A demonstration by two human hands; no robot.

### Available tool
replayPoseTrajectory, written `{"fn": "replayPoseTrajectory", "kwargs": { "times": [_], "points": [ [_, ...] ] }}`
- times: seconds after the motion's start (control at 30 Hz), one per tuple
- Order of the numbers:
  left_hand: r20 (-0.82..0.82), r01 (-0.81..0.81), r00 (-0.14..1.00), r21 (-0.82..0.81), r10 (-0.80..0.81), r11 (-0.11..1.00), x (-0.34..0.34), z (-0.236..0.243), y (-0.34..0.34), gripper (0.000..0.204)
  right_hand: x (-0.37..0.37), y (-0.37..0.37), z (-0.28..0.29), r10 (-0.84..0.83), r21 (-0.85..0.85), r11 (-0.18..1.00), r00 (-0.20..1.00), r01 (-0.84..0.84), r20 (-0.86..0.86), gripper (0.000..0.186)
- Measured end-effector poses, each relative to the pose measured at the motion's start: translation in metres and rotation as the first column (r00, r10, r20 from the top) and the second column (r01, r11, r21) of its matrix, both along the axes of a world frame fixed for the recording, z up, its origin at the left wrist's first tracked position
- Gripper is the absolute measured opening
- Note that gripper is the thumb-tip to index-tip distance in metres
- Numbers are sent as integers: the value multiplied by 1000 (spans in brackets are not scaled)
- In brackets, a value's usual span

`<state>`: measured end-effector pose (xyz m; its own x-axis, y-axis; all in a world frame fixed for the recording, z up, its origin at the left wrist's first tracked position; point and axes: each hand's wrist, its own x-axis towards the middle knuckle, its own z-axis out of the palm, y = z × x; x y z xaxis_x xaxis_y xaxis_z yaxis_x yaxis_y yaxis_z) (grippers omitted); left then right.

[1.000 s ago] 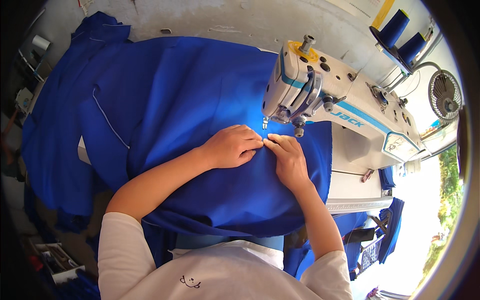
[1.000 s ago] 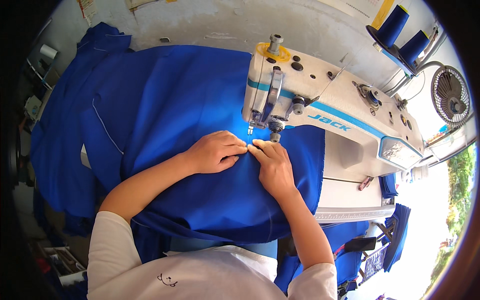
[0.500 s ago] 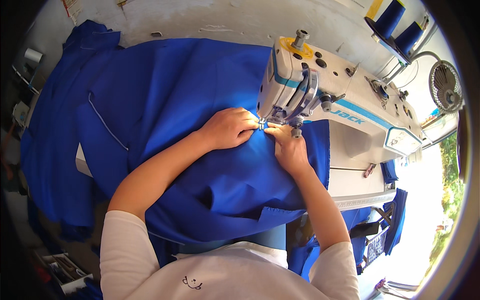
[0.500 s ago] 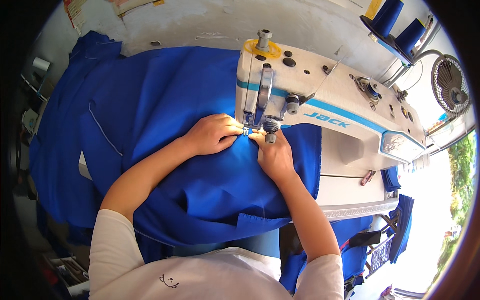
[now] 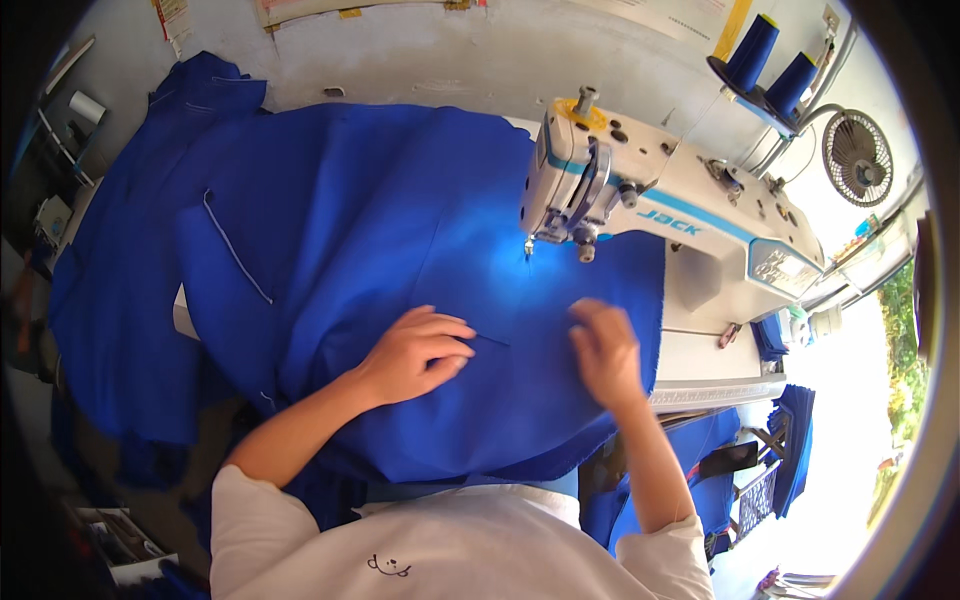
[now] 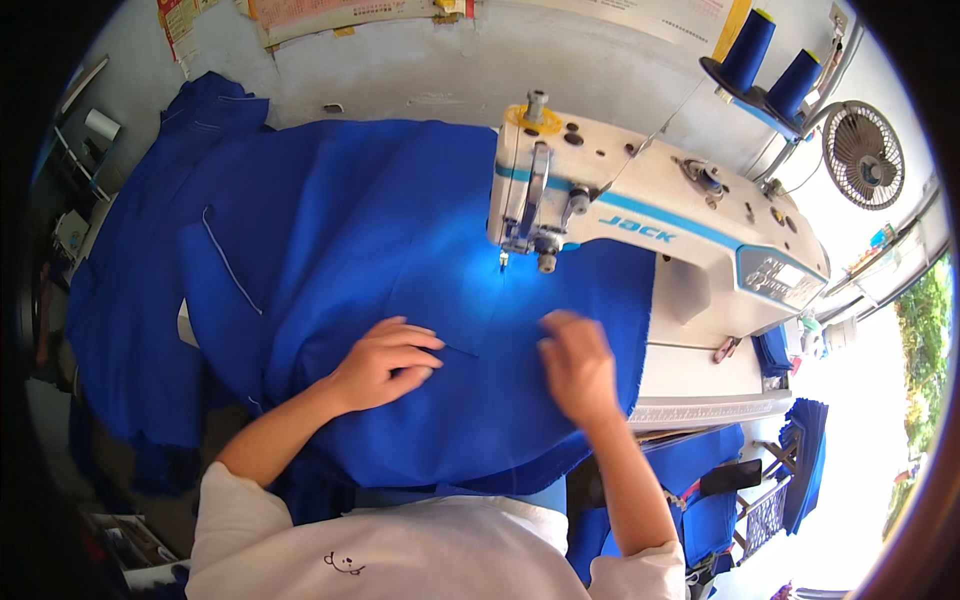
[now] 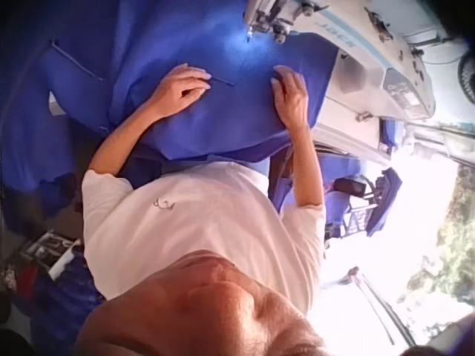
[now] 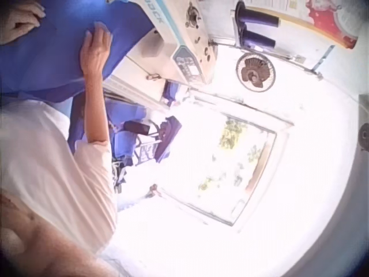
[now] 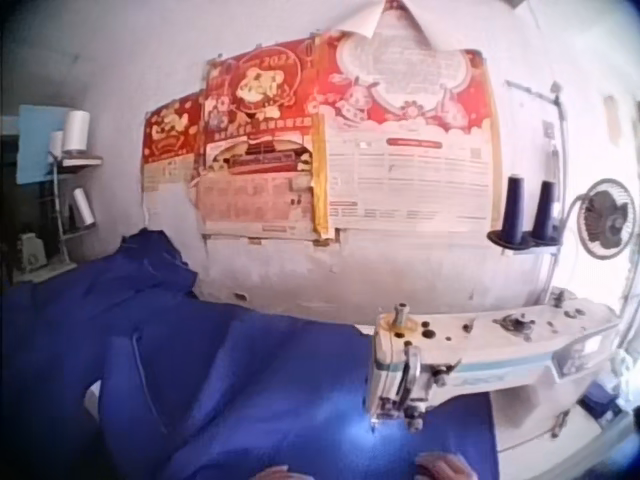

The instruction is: The person sews a large blue fabric using a sewing machine. They guide the fabric under the needle, align edges, and make multiple passes to stitch seams. The fabric is repeatedly repositioned and folded during the process.

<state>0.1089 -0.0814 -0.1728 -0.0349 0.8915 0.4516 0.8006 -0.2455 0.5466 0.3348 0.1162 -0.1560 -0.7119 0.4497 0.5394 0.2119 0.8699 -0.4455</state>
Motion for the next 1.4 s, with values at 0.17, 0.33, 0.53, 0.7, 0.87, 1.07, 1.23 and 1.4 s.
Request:
{"fn": "replayPoseTrajectory", "kwargs": {
  "times": [0.17,0.33,0.53,0.7,0.87,1.07,1.23,1.4],
  "points": [
    [-123,-579,801,92,586,810,-24,-9,-45,28,32,13,-11,-169,176,974,974,142,151,17],
    [-220,-408,891,-6,397,913,-64,-3,-42,35,75,-55,0,249,-3,949,746,-314,618,7],
    [-271,-269,917,117,292,956,-59,21,-40,32,9,25,16,-48,-98,993,985,65,165,13],
    [294,-629,742,-8,603,778,-86,-16,-89,53,-15,106,-34,-247,124,966,946,225,211,40],
    [-92,-623,766,-345,636,702,-147,-2,-121,61,-3,91,-40,-342,160,938,898,308,276,42],
    [-581,-861,493,-431,647,269,-223,25,-56,70,52,-10,-22,-466,381,867,797,322,385,46],
    [-341,-505,847,-284,407,815,-133,39,-10,48,41,-9,37,-307,3,941,848,339,433,30],
    [-422,-646,734,-196,532,737,-49,33,-73,53,-44,79,15,-143,137,984,963,114,226,30]
  ]
}}
